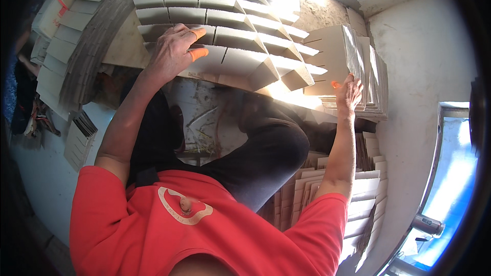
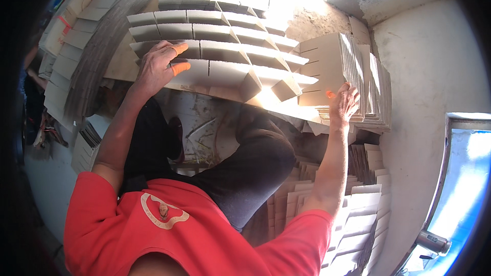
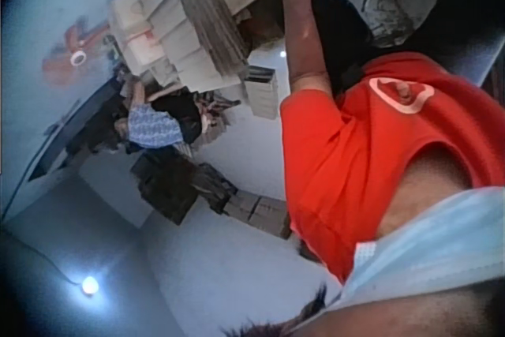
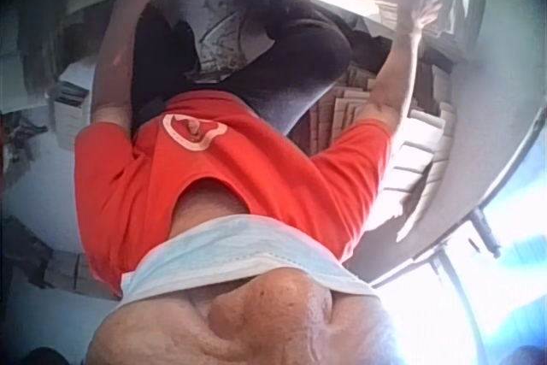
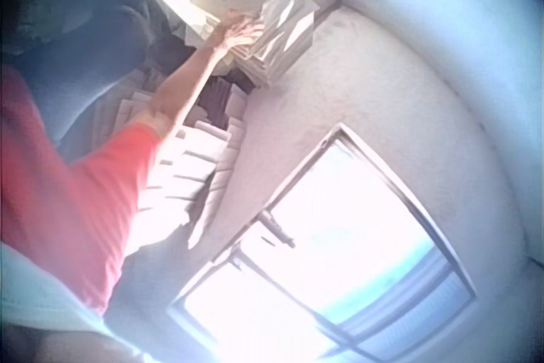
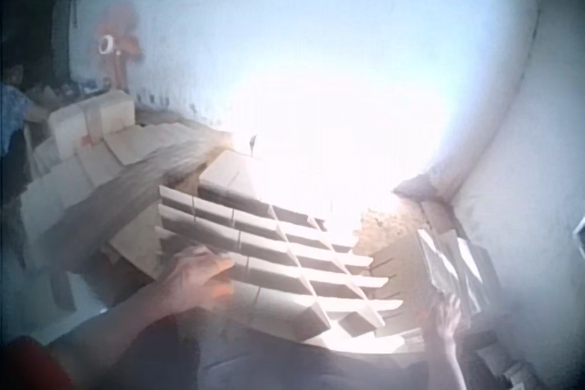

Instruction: The person assembles flat cardboard pieces into box-like structures by folding along pre-scored lines and interlocking tabs. They handle each piece individually, folding and stacking the finished units on the floor.

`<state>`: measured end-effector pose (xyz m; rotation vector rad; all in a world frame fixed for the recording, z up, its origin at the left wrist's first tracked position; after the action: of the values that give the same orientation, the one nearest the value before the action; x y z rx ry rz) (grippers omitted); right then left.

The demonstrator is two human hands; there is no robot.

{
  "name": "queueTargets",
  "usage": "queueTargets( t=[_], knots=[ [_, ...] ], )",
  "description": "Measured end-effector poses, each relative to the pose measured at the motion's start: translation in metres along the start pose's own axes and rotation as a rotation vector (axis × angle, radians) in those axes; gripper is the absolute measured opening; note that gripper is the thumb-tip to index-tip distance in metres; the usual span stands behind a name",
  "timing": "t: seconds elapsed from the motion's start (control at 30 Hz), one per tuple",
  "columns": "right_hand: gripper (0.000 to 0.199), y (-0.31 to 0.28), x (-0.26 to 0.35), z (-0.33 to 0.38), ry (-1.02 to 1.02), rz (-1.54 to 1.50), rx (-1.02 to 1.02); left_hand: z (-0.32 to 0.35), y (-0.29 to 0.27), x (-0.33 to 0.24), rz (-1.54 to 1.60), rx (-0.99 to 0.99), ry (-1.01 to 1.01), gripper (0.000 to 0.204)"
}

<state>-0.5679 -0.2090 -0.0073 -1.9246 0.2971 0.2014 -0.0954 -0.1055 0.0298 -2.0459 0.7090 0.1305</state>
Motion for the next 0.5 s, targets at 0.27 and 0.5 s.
queueTargets(
  t=[0.27,0.5],
  knots=[
    [0.034,-0.033,-0.02,-0.003,0.297,-0.405,0.002,0.003,-0.004,0.007,-0.012,0.015,-0.047,0.038],
    [0.04,-0.181,0.039,-0.002,-0.005,-0.845,-0.457,0.012,0.002,0.017,0.044,0.079,-0.115,0.03]
  ],
)
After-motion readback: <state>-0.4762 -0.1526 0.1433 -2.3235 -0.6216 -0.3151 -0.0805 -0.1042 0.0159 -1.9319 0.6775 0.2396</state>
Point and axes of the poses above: each hand's wrist, its own z-axis away from the middle knuckle, its own y-axis out of the palm, x = y × z, the point moved 8 cm from there along -z, towards the middle knuckle, and after that the axes turned 1 degree about -x, right-handed, at the moved point
